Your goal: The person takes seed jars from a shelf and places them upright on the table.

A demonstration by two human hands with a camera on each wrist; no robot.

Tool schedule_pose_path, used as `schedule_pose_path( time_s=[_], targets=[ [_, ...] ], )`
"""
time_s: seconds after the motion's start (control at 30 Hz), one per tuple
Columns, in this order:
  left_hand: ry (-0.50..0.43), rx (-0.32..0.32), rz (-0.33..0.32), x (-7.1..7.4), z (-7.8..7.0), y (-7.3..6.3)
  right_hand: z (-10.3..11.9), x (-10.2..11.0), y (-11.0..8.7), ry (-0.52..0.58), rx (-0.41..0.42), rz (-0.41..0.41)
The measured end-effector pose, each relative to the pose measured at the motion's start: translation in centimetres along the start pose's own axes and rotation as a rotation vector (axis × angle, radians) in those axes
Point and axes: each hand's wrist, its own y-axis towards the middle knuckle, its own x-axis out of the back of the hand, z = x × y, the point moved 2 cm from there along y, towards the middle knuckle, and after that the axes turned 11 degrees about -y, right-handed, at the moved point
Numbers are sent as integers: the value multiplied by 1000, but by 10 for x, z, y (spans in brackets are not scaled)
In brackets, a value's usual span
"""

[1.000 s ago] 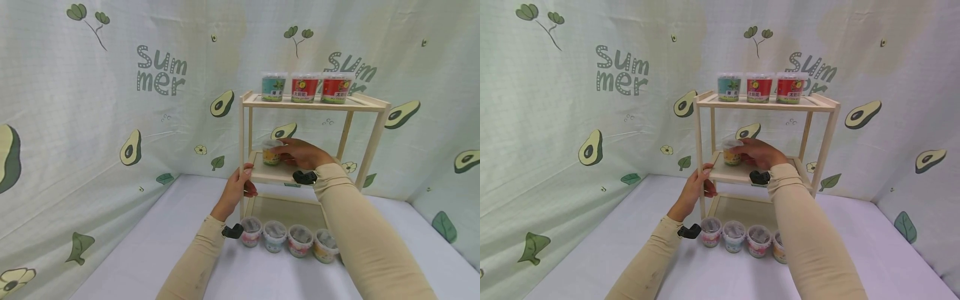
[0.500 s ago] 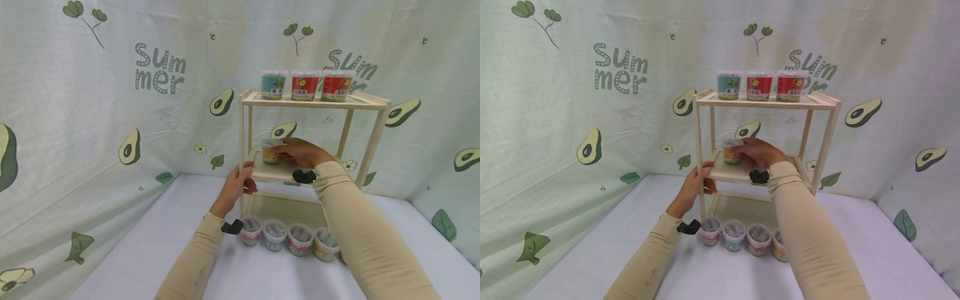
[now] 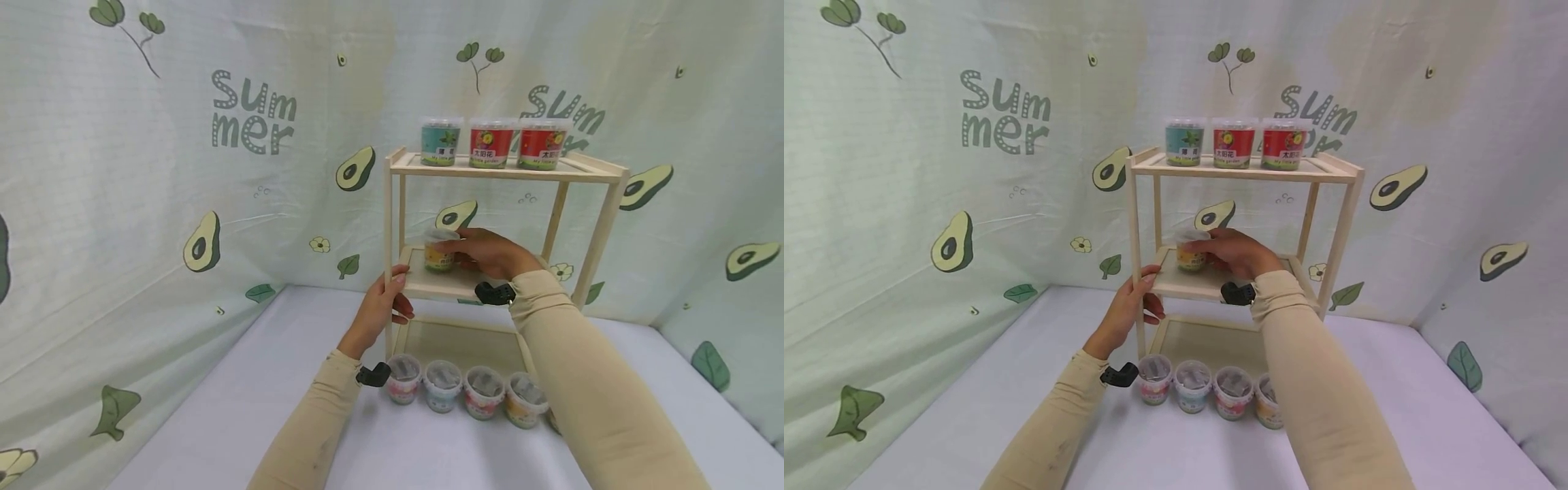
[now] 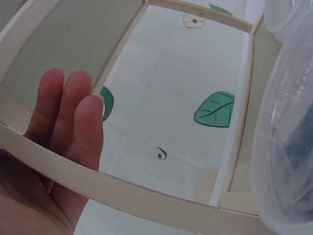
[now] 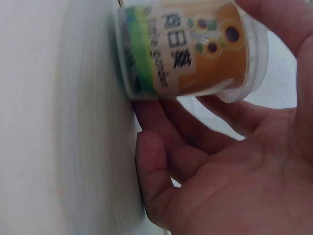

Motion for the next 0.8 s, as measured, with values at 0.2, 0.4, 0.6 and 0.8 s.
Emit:
schedule_pose_path(
  time_s=[0.2,0.4,0.6,0.8],
  targets=[
    [2,-11,2,0,1,0,3,-2,-7,-21,38,-39],
    [6,-37,43,-4,-1,-2,3,-6,-22,-22,69,-107],
    [12,-33,38,-4,-3,-3,7,-15,-37,-66,99,-177],
    [11,-17,63,-2,-2,-2,8,-22,-46,-83,124,-228]
  ],
)
